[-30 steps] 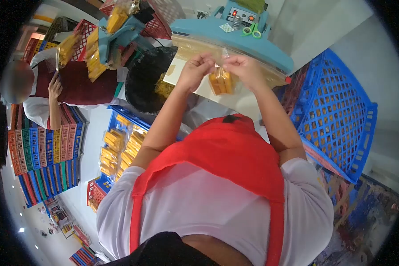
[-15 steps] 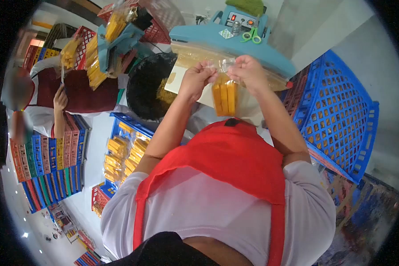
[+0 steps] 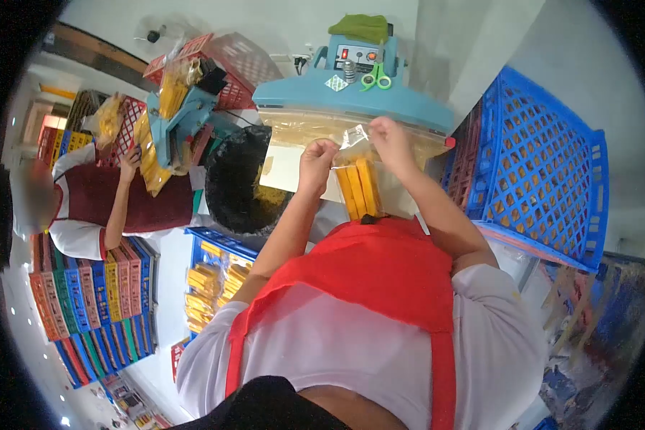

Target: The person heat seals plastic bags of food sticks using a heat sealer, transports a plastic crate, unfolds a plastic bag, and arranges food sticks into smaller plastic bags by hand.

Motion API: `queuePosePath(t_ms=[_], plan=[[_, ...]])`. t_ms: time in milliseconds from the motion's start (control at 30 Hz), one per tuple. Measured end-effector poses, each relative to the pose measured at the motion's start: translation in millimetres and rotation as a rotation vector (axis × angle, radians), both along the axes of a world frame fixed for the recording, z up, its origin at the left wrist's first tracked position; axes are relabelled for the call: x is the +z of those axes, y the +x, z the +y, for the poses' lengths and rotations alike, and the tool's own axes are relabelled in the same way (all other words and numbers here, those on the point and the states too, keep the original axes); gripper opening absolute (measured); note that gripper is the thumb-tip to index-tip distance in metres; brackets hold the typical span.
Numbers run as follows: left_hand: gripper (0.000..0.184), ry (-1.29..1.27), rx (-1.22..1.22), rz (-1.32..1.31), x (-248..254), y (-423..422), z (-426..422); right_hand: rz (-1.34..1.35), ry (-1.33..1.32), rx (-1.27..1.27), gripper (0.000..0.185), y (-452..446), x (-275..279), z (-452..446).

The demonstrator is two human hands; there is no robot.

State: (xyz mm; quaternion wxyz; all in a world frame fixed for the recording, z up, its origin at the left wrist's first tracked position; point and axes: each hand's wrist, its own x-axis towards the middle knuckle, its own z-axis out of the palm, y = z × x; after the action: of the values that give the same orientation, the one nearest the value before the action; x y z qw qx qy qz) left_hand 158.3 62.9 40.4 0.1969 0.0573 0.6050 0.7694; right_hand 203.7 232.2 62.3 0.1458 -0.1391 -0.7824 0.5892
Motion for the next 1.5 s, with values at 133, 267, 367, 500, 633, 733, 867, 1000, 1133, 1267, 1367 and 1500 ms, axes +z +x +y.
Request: queuePosePath(t_ms=[133,267,367,500,633,733,867,1000,1133,1267,1367,1500], plan=[[0.023,-0.169,-0.088,0.049,-2.0,-5.7,1.3,0.36,0.863,-0.252,0.022,-11.9,3.5,29.0],[0.024,-0.177,-0.121,0.032,-0.8,-9.1,3.3,0.256,0.981,-0.394,0.021,-29.4,-5.7,45.5],[0.025,-0.214,-0.093,0.038,-1.3,-13.7,3.5,0.181,0.99,-0.397,0.021,-36.9,-8.1,45.5],[0.027,-0.109,-0.172,-0.031,-6.1,-23.1,3.7,0.227,1.015,-0.416,0.02,-42.2,-11.1,47.6],[0.029,-0.103,-0.257,-0.1,-2.1,-33.6,4.8,0.225,1.061,-0.436,0.02,-45.3,-12.6,47.9],[0.03,-0.129,-0.27,-0.111,1.7,-36.9,9.5,0.167,1.045,-0.349,0.021,-46.3,-11.1,51.8],[0.035,-0.044,-0.226,-0.114,-3.4,-41.8,12.7,0.217,1.067,-0.387,0.021,-51.7,-20.3,57.1],[0.035,-0.05,-0.211,-0.085,-2.2,-36.1,22.9,0.234,1.082,-0.404,0.019,-54.0,-18.0,60.1],[0.034,-0.161,-0.185,0.037,1.9,-34.8,20.7,0.183,1.089,-0.397,0.017,-51.3,-13.7,55.5],[0.036,-0.23,-0.21,0.064,20.6,-42.7,11.2,0.162,1.092,-0.371,0.017,-39.6,-16.3,47.7],[0.036,-0.102,-0.195,0.101,33.7,-40.3,9.8,0.259,1.086,-0.406,0.018,-34.7,-14.2,44.3],[0.037,-0.171,-0.159,0.229,13.9,-60.6,0.7,0.292,0.921,-0.333,0.021,-30.9,-22.1,52.1]])
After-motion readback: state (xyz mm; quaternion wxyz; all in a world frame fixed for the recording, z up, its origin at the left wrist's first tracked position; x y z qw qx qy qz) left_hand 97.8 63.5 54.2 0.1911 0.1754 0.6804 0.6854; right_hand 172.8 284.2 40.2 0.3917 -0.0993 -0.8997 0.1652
